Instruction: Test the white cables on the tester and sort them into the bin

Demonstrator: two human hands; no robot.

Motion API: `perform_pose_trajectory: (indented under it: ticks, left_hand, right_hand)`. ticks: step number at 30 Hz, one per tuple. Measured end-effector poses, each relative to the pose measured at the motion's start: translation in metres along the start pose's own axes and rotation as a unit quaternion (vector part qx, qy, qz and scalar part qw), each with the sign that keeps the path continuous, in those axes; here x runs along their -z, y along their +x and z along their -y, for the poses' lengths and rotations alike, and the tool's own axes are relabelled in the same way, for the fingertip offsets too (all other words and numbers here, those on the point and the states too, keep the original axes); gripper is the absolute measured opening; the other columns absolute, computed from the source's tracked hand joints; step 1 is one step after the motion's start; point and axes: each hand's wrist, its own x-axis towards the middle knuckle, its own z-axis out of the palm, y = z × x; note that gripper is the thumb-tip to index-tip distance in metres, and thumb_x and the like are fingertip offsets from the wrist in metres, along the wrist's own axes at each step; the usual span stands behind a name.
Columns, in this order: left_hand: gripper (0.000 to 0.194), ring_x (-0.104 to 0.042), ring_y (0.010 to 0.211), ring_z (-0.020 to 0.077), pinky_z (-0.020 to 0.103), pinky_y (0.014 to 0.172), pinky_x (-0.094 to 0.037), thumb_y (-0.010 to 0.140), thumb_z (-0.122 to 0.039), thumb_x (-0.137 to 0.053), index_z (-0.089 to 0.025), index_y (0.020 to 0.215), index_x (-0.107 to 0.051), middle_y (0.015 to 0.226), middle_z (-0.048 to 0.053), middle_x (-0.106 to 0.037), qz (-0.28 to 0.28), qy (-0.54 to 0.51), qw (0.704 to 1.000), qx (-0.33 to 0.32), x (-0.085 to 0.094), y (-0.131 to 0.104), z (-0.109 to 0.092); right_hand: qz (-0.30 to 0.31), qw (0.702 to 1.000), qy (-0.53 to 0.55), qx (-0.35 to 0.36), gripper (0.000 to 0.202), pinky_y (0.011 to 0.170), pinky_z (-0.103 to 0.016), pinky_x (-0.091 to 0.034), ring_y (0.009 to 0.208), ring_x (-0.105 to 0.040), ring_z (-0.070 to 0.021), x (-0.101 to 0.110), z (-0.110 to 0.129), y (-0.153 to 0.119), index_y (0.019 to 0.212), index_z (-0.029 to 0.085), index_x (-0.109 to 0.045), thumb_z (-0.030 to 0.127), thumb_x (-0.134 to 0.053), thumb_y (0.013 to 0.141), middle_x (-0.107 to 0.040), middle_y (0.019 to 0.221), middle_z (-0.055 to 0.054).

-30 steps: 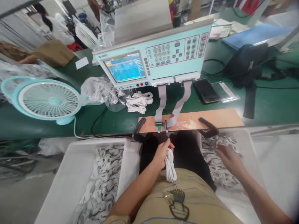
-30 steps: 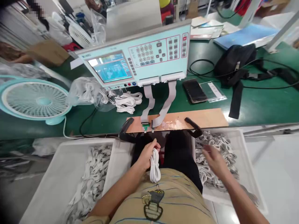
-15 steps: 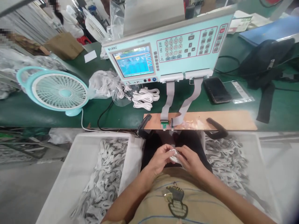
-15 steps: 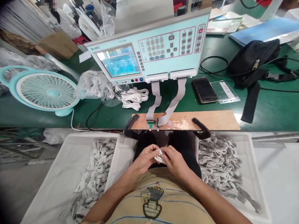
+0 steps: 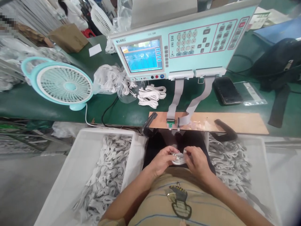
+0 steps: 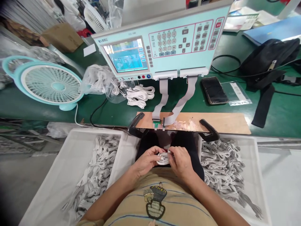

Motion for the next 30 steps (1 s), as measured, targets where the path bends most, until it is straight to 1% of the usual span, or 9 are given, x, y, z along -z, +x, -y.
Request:
perform_pose_trajectory:
  ticks: [4, 10, 12, 14, 17, 19, 24, 27, 30]
  left_hand:
    - [0.017, -0.054, 0.09, 0.0168, 0.029, 0.082, -0.041, 0.062, -0.008, -0.063, -0.015, 0.077, -0.066, 0.097, 0.005, -0.058, -0.005, 0.237, 0.967, -0.089, 0.005, -0.002, 0.0]
    - [0.017, -0.051, 0.094, 0.0195, 0.034, 0.086, -0.04, 0.073, -0.009, -0.053, -0.018, 0.076, -0.067, 0.095, 0.006, -0.06, -0.061, 0.581, 0.769, -0.261, -0.008, -0.008, -0.001]
    - [0.019, -0.051, 0.092, 0.0197, 0.033, 0.084, -0.04, 0.077, -0.011, -0.049, -0.017, 0.078, -0.067, 0.095, 0.007, -0.061, -0.045, 0.611, 0.735, -0.291, -0.013, -0.008, -0.005]
    - [0.018, -0.054, 0.081, 0.0171, 0.029, 0.076, -0.042, 0.079, -0.015, -0.049, -0.016, 0.078, -0.066, 0.084, 0.006, -0.062, -0.034, 0.586, 0.763, -0.271, -0.016, -0.004, -0.012]
    - [0.013, -0.053, 0.061, 0.0126, 0.023, 0.057, -0.042, 0.077, -0.022, -0.054, -0.015, 0.077, -0.065, 0.067, 0.002, -0.06, -0.045, 0.454, 0.869, -0.191, -0.014, 0.009, -0.022]
    - [0.014, -0.05, 0.052, 0.01, 0.021, 0.05, -0.04, 0.075, -0.026, -0.058, -0.014, 0.077, -0.064, 0.06, 0.0, -0.057, -0.068, 0.353, 0.918, -0.168, -0.011, 0.02, -0.026]
    - [0.018, -0.052, 0.052, 0.0078, 0.019, 0.05, -0.042, 0.063, -0.024, -0.071, -0.012, 0.075, -0.064, 0.063, -0.001, -0.059, -0.159, 0.116, 0.967, -0.163, -0.008, 0.038, -0.021]
    - [0.025, -0.054, 0.051, 0.0095, 0.019, 0.046, -0.043, 0.058, -0.024, -0.074, -0.011, 0.077, -0.063, 0.062, 0.0, -0.06, -0.163, -0.002, 0.981, -0.108, -0.004, 0.043, -0.016]
    - [0.028, -0.054, 0.049, 0.0094, 0.019, 0.041, -0.041, 0.059, -0.026, -0.074, -0.01, 0.079, -0.063, 0.062, 0.001, -0.059, -0.146, -0.029, 0.985, -0.088, 0.0, 0.045, -0.014]
  right_hand:
    - [0.032, 0.999, 0.007, -0.018, 0.011, 0.062, -0.03, -0.034, 0.062, -0.046, -0.0184, -0.006, -0.001, -0.004, 0.093, 0.015, -0.049, 0.019, -0.039, 0.091, -0.054, 0.072, -0.004]
    - [0.044, 0.999, -0.014, 0.007, 0.018, 0.063, -0.031, -0.033, 0.064, -0.047, -0.0194, -0.013, -0.003, -0.003, 0.089, 0.015, -0.052, 0.019, -0.035, 0.092, -0.053, 0.071, -0.005]
    - [0.046, 0.998, -0.028, 0.035, 0.02, 0.064, -0.032, -0.033, 0.067, -0.047, -0.0204, -0.01, -0.004, 0.003, 0.09, 0.014, -0.053, 0.018, -0.034, 0.092, -0.054, 0.074, -0.007]
    - [0.044, 0.997, -0.034, 0.054, 0.021, 0.066, -0.034, -0.033, 0.069, -0.047, -0.0205, -0.006, -0.005, 0.011, 0.09, 0.014, -0.054, 0.017, -0.033, 0.092, -0.055, 0.074, -0.007]
    - [0.02, 0.998, -0.007, 0.053, 0.019, 0.075, -0.036, -0.034, 0.073, -0.049, -0.02, -0.001, -0.006, 0.026, 0.087, 0.017, -0.054, 0.016, -0.036, 0.091, -0.056, 0.074, -0.006]
    - [-0.018, 0.999, 0.04, 0.005, 0.014, 0.077, -0.036, -0.036, 0.076, -0.051, -0.0202, -0.001, -0.005, 0.036, 0.088, 0.018, -0.053, 0.02, -0.039, 0.09, -0.058, 0.078, -0.005]
    - [-0.017, 0.954, 0.242, -0.178, 0.023, 0.063, -0.029, -0.044, 0.068, -0.054, -0.019, -0.013, -0.004, 0.051, 0.089, 0.018, -0.056, 0.039, -0.048, 0.087, -0.06, 0.078, -0.005]
    - [-0.014, 0.905, 0.352, -0.237, 0.029, 0.058, -0.026, -0.045, 0.063, -0.054, -0.0175, -0.02, -0.003, 0.056, 0.08, 0.017, -0.058, 0.045, -0.055, 0.083, -0.06, 0.072, -0.003]
    - [-0.032, 0.879, 0.389, -0.272, 0.03, 0.057, -0.026, -0.044, 0.062, -0.054, -0.017, -0.022, -0.002, 0.06, 0.078, 0.016, -0.061, 0.046, -0.062, 0.077, -0.061, 0.071, -0.002]
